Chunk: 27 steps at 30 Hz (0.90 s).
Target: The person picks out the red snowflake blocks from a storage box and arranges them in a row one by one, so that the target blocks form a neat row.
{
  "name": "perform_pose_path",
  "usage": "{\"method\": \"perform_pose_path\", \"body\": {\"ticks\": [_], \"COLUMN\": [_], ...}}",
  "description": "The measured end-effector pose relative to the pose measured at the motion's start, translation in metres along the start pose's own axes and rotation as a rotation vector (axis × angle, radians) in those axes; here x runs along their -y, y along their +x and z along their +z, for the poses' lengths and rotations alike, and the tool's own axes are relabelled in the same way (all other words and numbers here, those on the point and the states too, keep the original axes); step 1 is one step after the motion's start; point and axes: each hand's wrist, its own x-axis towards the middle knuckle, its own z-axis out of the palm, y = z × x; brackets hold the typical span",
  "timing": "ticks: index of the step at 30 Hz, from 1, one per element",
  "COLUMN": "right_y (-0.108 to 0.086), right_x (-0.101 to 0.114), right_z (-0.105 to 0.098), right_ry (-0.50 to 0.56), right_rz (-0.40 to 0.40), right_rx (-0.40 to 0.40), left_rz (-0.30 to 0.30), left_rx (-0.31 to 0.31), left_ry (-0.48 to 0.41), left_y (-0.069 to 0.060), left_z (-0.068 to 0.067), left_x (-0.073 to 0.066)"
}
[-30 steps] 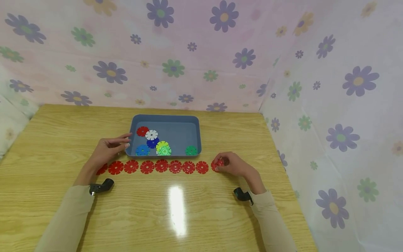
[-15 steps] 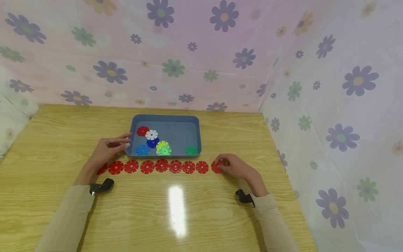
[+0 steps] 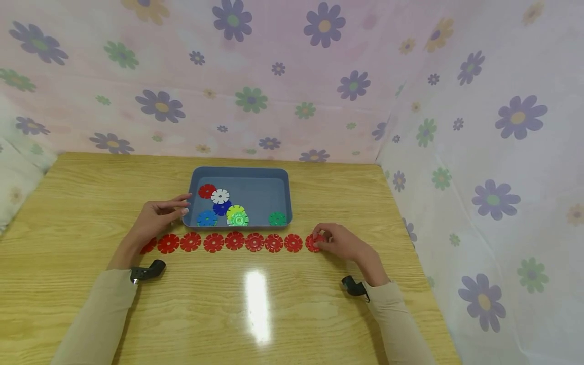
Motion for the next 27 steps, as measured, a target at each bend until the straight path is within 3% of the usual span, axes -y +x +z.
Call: {"method": "perform_pose_path", "body": {"ticks": [7,15,27], "right_y": [0.0024,0.0037,0.0036], "right_x": [-0.0039,-0.0027,-0.0013], "right_z": [0.0035,0.0055,0.0069], "right_ry": [0.005,0.026,0.058], "right_rz": [0.011,-0.028,-0.002], "right_rx": [-0.003,-0.003,0.006], "left_rz": [-0.002,-0.005,-0.003], "left_rx": [-0.002,0.000,-0.002], "left_ry": [0.003,-0.005,0.010], "left_y": [0.0001,0.0006,0.0004], "left_z": [0.0002,0.0001,0.0003], "left_x": [0.0005,0.0009,0.0010]}}
